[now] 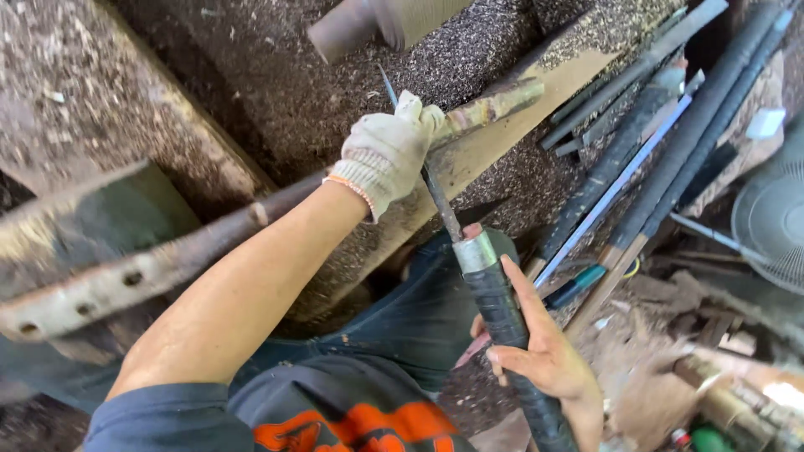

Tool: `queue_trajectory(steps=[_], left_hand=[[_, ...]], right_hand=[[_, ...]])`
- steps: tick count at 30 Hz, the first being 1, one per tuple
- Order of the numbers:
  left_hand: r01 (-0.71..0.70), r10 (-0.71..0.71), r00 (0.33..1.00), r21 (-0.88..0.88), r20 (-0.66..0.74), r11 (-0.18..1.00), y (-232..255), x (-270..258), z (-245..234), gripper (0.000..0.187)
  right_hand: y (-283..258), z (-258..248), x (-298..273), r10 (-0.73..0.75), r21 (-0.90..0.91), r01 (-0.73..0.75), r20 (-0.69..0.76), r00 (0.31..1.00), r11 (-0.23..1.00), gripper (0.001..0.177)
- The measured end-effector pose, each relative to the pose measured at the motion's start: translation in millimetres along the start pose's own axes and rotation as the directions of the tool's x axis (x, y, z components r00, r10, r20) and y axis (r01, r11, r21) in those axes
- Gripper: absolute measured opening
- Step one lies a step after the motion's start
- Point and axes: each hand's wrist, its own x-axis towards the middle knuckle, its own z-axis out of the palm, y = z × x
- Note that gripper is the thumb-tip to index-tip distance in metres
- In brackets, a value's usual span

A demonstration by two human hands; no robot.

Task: Using a lathe and chisels to turn and shape a wooden object.

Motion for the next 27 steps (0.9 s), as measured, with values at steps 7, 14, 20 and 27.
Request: queue_trajectory(steps=[7,14,20,27], left_hand=[[-0.387,0.400,0.916,0.240,-0.009,0.890,-25.7,18.6,0.7,0.027],[-0.456,0.464,0.886,0.158,-0.018,0.876,-37.8,34.9,14.7,0.036],[-0.484,0.492,0.871,0.184,0.007,0.855,-29.4,25.1,0.5,0.046],[-0.514,0.532,0.847,0.276,0.014,0.812,-30.7,24.9,3.7,0.054]], right_hand=[[0.6,65.4,1.9,0.055,0.015,-0.053,-0.217,0.975,0.998,0.117],[-1.9,89.7,6.7,0.074,0.045,-0.063,-0.310,0.948,0.997,0.118],[6.9,92.9,7.7,0.047,0.107,-0.016,-0.294,0.955,0.994,0.116],[11.2,89.9,8.3,0.052,0.136,-0.012,-0.291,0.955,0.991,0.118]])
